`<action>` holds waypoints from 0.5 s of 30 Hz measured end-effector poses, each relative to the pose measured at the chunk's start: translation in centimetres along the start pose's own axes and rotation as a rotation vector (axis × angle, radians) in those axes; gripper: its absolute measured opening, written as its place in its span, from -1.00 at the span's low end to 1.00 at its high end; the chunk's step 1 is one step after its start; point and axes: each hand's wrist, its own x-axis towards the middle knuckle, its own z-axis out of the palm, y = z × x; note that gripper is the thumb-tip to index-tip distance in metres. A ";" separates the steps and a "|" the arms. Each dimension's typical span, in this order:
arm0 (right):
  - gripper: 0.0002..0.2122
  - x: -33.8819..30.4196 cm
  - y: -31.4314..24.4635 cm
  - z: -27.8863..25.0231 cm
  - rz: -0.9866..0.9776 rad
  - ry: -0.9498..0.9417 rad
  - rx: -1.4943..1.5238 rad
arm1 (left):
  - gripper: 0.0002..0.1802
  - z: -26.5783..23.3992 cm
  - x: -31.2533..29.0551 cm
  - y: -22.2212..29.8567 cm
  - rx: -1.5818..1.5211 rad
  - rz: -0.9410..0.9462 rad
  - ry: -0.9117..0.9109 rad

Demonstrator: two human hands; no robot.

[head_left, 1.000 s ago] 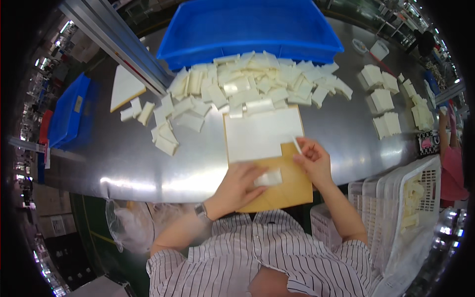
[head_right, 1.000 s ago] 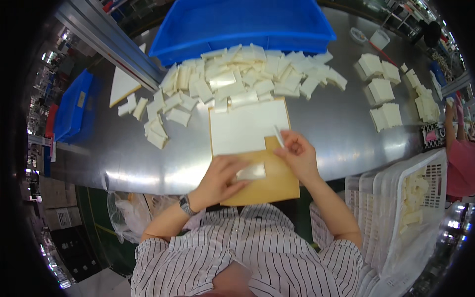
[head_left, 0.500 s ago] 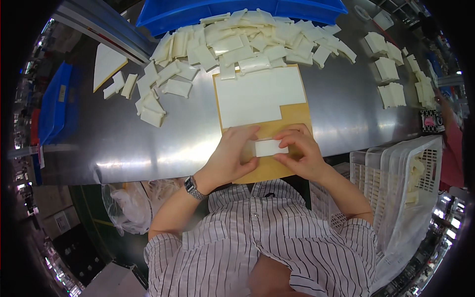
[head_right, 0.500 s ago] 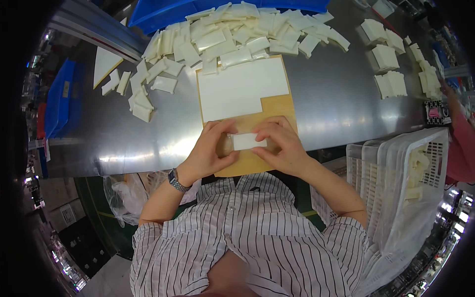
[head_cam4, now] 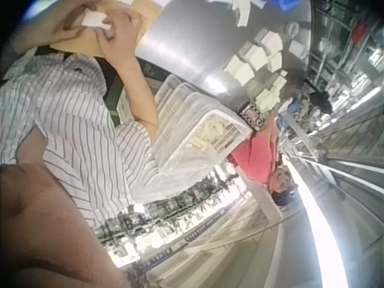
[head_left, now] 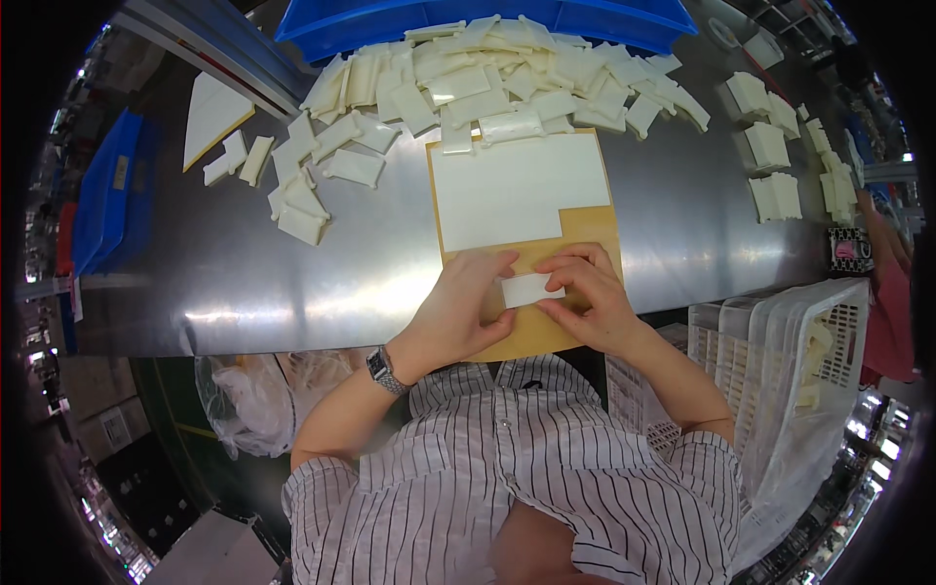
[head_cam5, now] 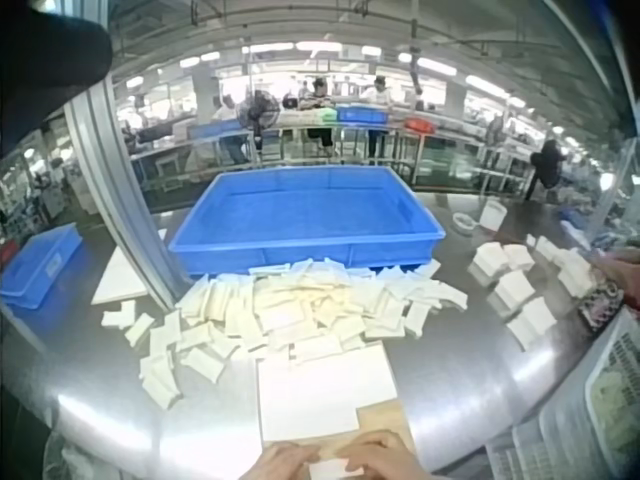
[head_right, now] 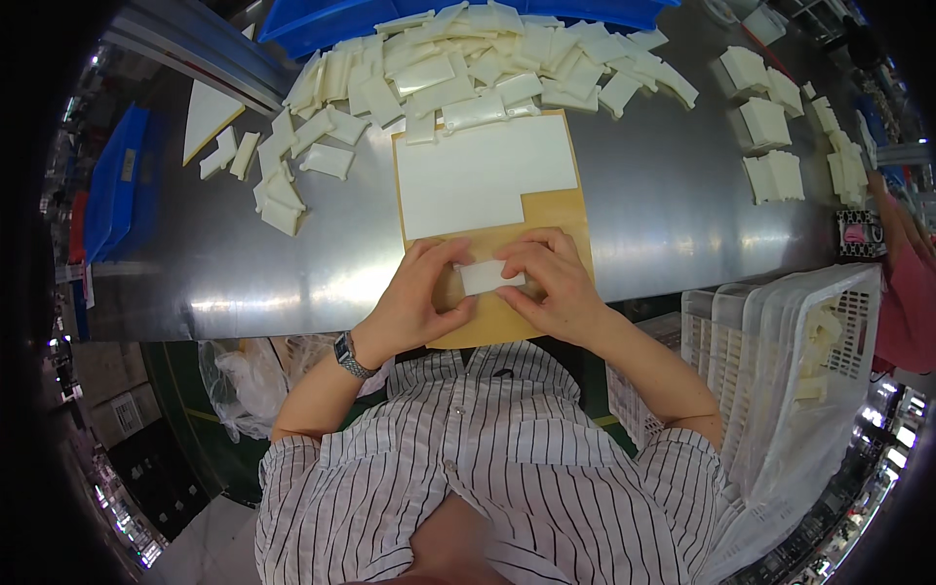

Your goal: The person takes white rectangular sheets from a pile, stacks them onto a board, and aligns the edges of the stack by hand.

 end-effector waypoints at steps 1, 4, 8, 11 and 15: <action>-0.72 0.0 0.0 0.1 0.000 0.000 -0.001 | -0.24 0.0 0.0 -0.1 -0.001 0.001 0.000; -0.73 0.0 0.1 0.3 -0.026 0.006 -0.044 | -0.23 0.1 0.0 -0.2 0.027 0.029 0.028; -0.71 -0.2 0.2 0.4 -0.063 0.021 -0.078 | -0.27 0.0 0.0 -0.1 0.005 0.029 0.027; -0.66 -0.2 0.1 0.0 -0.074 0.003 -0.118 | -0.32 -0.1 -0.1 -0.1 -0.009 0.033 0.022; -0.56 -0.5 0.1 -0.8 -0.032 0.007 -0.137 | -0.39 -0.3 0.0 0.0 -0.022 0.032 -0.001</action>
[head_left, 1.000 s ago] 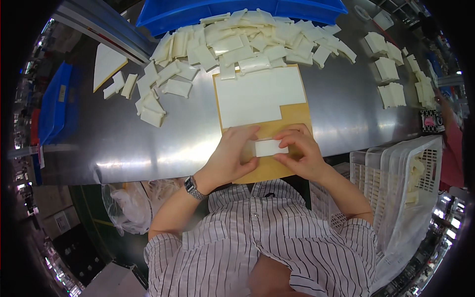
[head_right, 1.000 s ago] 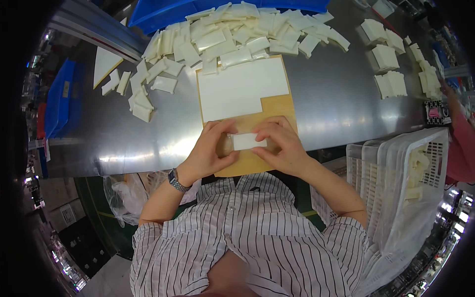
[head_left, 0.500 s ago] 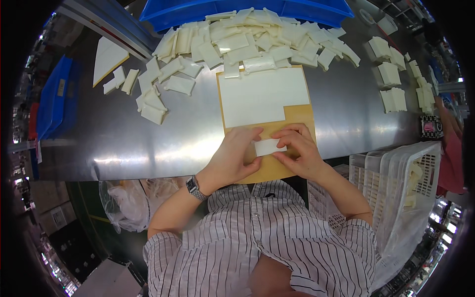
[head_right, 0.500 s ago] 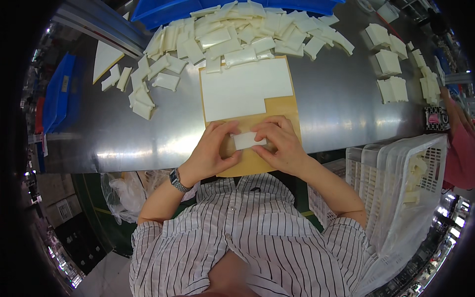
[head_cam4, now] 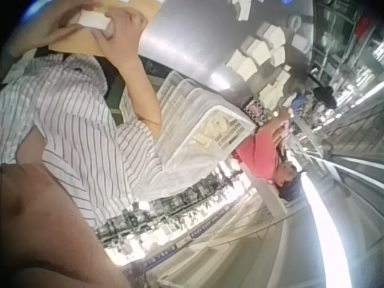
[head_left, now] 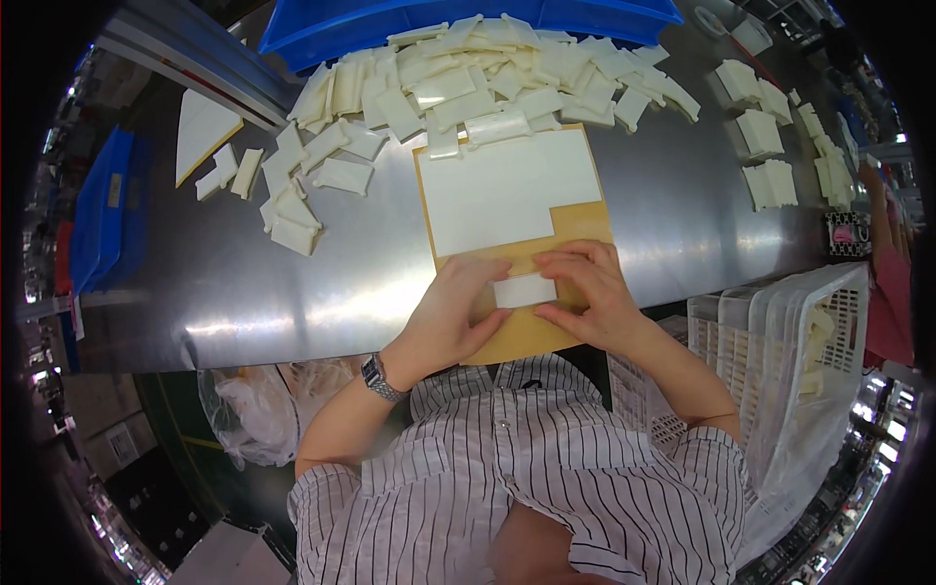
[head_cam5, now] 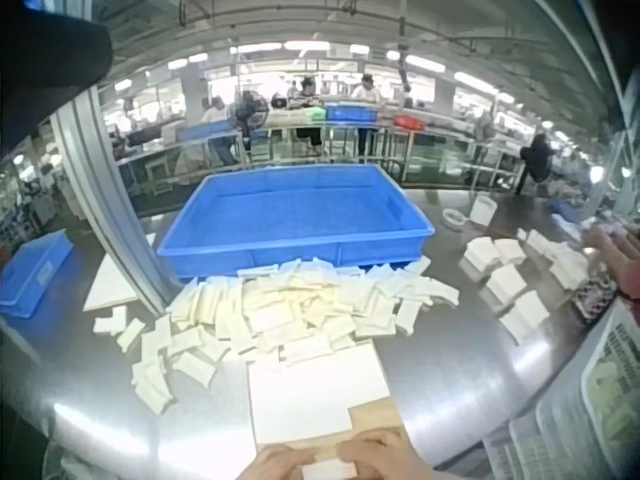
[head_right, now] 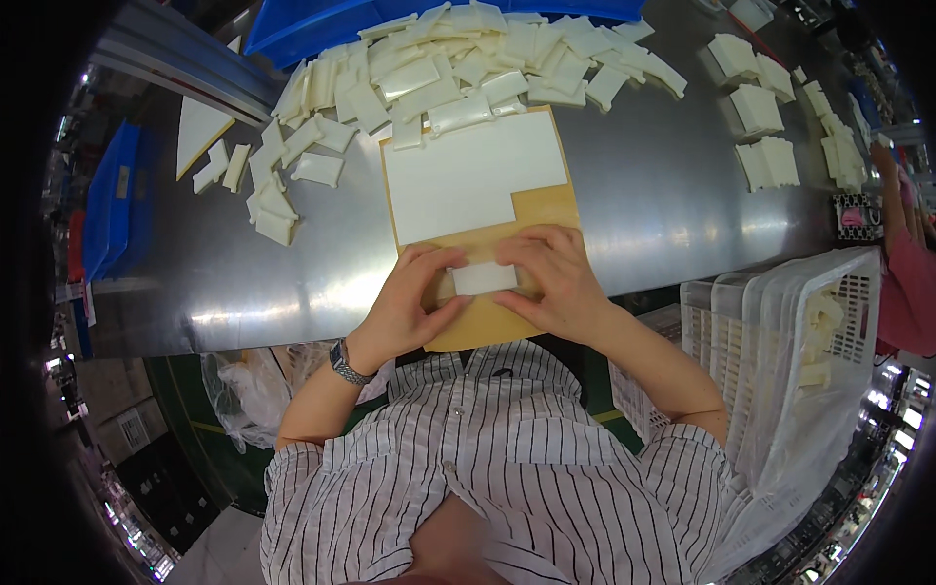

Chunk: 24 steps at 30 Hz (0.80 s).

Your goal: The person takes white rectangular sheets from a pile, stacks them onto a board, and aligns the edges of the stack by hand.

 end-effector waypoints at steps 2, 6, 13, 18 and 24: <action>-0.52 0.2 -0.2 -1.1 0.035 -0.017 -0.031 | -0.41 0.0 0.0 0.0 0.006 0.015 -0.001; -0.51 -0.2 0.7 -1.3 0.054 -0.032 -0.080 | -0.43 -0.3 0.4 0.0 0.061 0.053 -0.041; -0.66 -0.3 0.9 -1.1 -0.030 -0.035 -0.160 | -0.51 -0.1 0.2 0.2 0.128 0.096 -0.076; -0.68 1.1 2.5 -2.7 -0.164 -0.144 -0.182 | -0.57 0.5 -0.5 0.1 0.350 0.219 -0.017; -0.66 5.9 6.2 -3.6 -0.060 0.028 -0.297 | -0.61 0.2 -0.3 0.1 0.324 0.206 -0.072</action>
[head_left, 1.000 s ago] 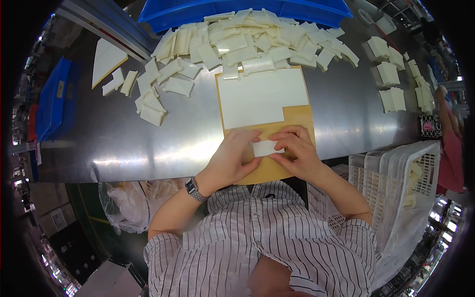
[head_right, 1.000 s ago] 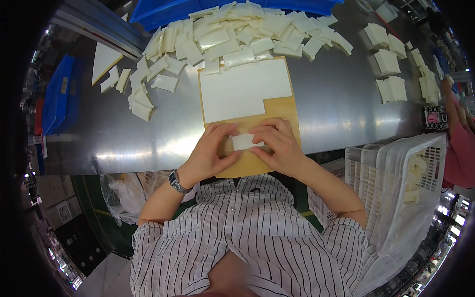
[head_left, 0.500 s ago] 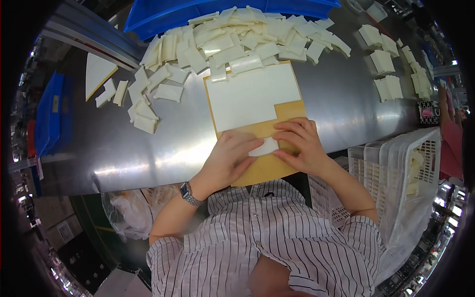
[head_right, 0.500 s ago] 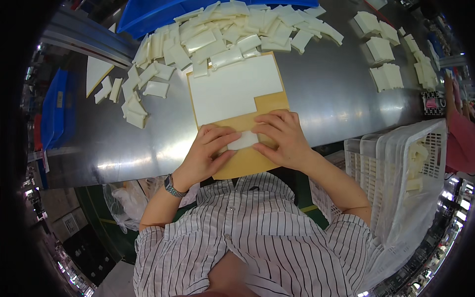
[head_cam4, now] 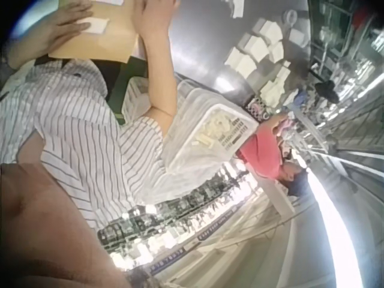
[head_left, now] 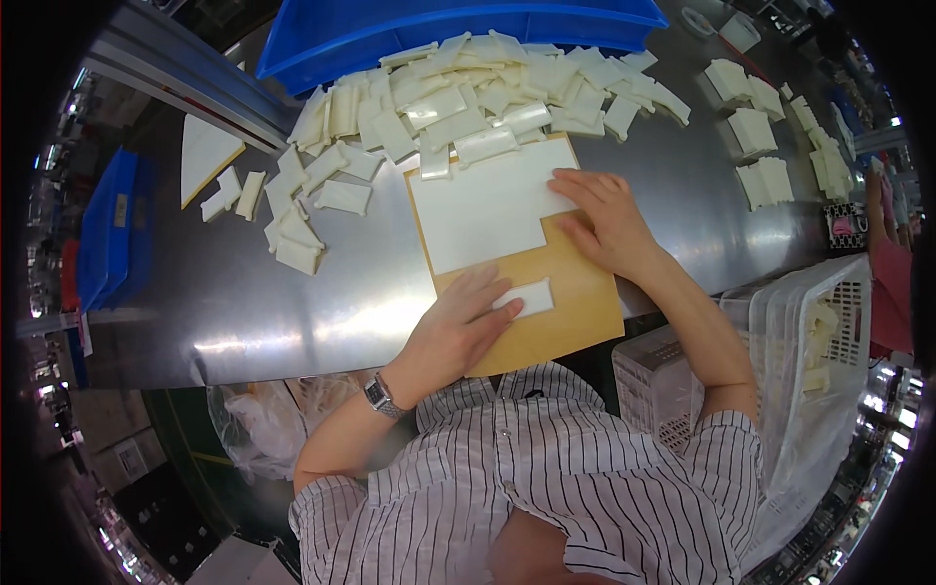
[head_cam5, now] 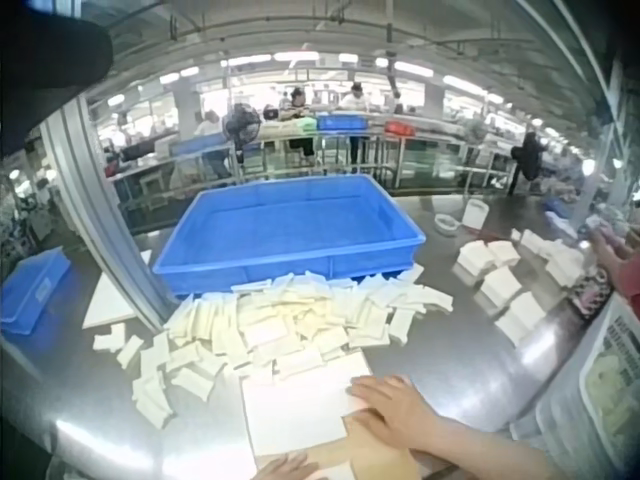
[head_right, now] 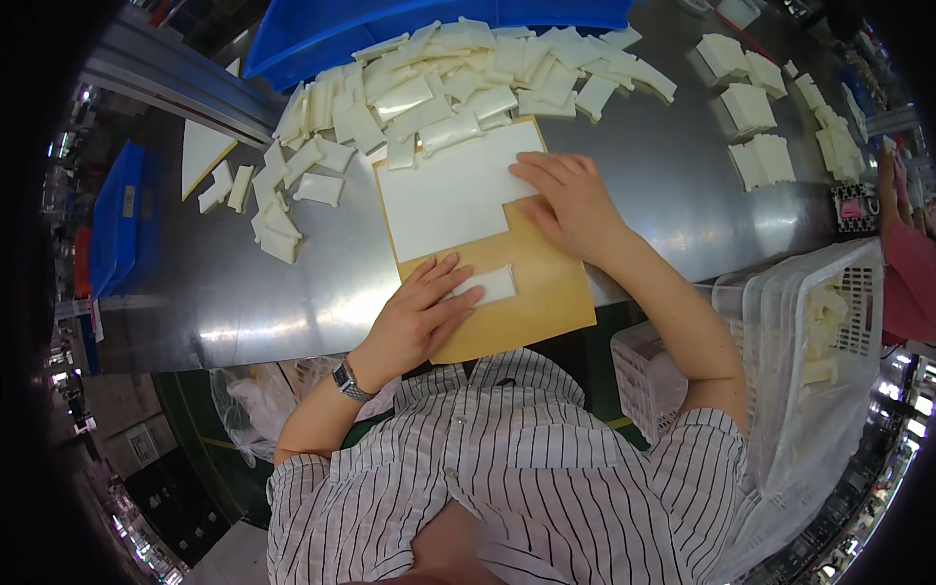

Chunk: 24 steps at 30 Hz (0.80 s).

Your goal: The person takes white rectangular sheets from a pile, stacks them onto a board, and aligns the edges of the stack by hand.

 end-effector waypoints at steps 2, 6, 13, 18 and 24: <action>-0.67 0.5 0.6 0.6 0.021 0.000 -0.029 | -0.60 0.0 0.0 0.1 0.002 -0.007 0.004; -0.76 2.3 1.7 1.3 0.396 0.284 0.247 | -0.59 0.0 0.6 0.2 0.018 0.022 0.021; -0.74 0.4 0.6 -2.0 0.477 0.617 0.705 | -0.48 -4.6 5.7 -4.4 0.173 0.115 0.283; -0.56 -3.8 -2.8 0.0 0.453 0.373 1.128 | -0.58 -8.0 11.9 -13.1 0.581 -0.082 0.363; -0.59 -5.4 -6.0 -0.4 0.529 0.268 1.077 | -0.62 -8.4 11.1 -13.3 0.349 -0.147 0.240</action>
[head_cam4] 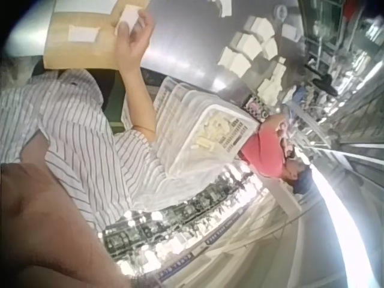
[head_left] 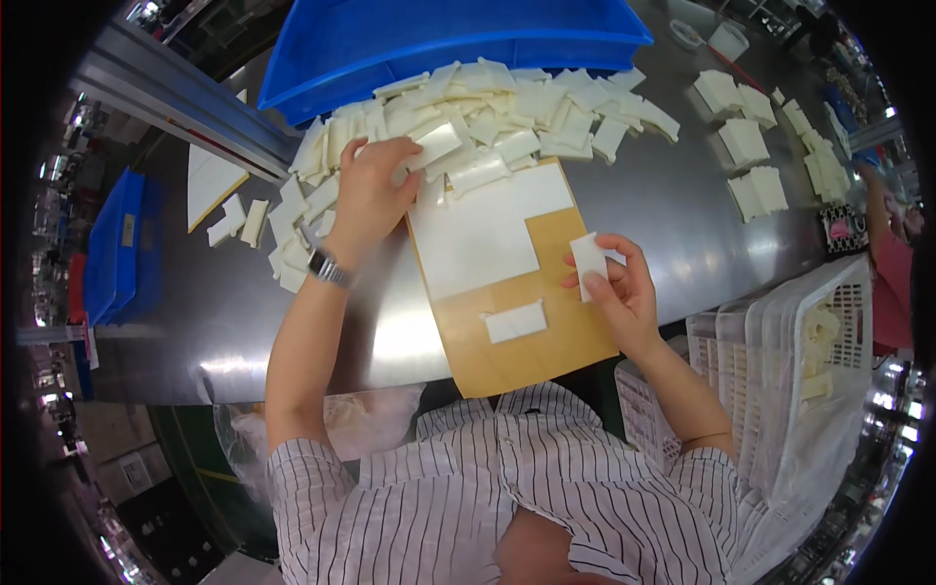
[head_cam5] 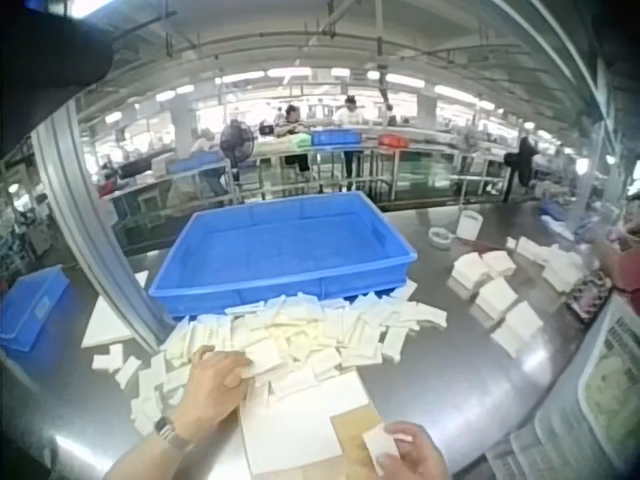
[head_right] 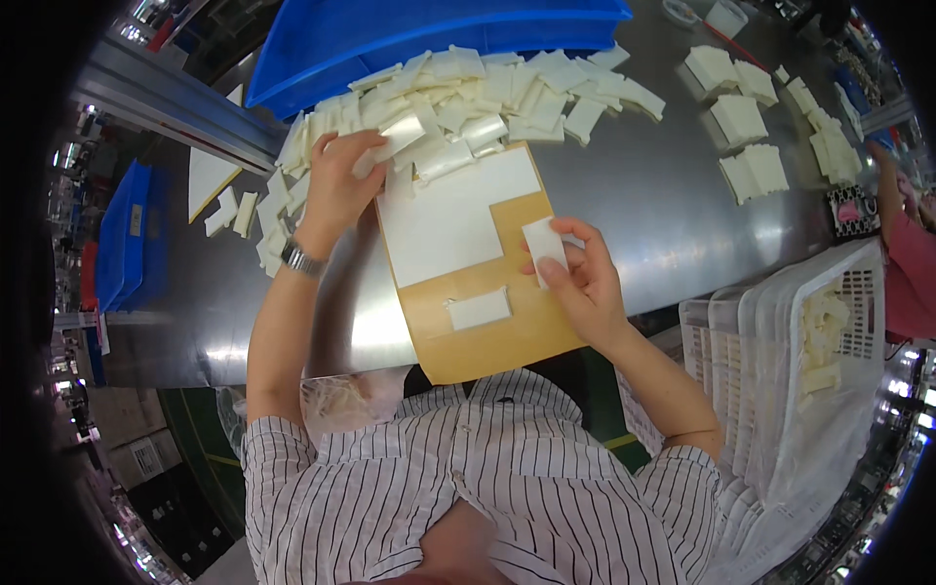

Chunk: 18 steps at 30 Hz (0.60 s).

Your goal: The person takes white rectangular sheets from a pile, stacks them onto a board, and aligns the edges of the stack by hand.

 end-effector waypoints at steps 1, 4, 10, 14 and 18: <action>-0.54 -0.3 0.1 0.0 0.030 0.027 0.018 | -0.62 -0.5 -1.2 1.1 -0.111 0.007 0.077; -0.48 -0.3 -0.2 -0.3 0.119 0.015 0.065 | -0.60 -1.7 -6.1 5.9 -0.374 -0.043 0.019; -0.64 -0.2 2.7 -1.4 0.142 -0.020 0.025 | -0.52 -1.5 -12.4 13.0 -0.543 -0.053 -0.122; -0.63 -0.1 3.0 -1.3 0.037 -0.070 -0.004 | -0.51 -0.5 -13.8 13.8 -0.555 -0.095 -0.102; -0.59 -0.1 1.5 -0.8 0.127 -0.097 -0.039 | -0.51 0.1 -14.1 13.9 -0.564 -0.090 -0.074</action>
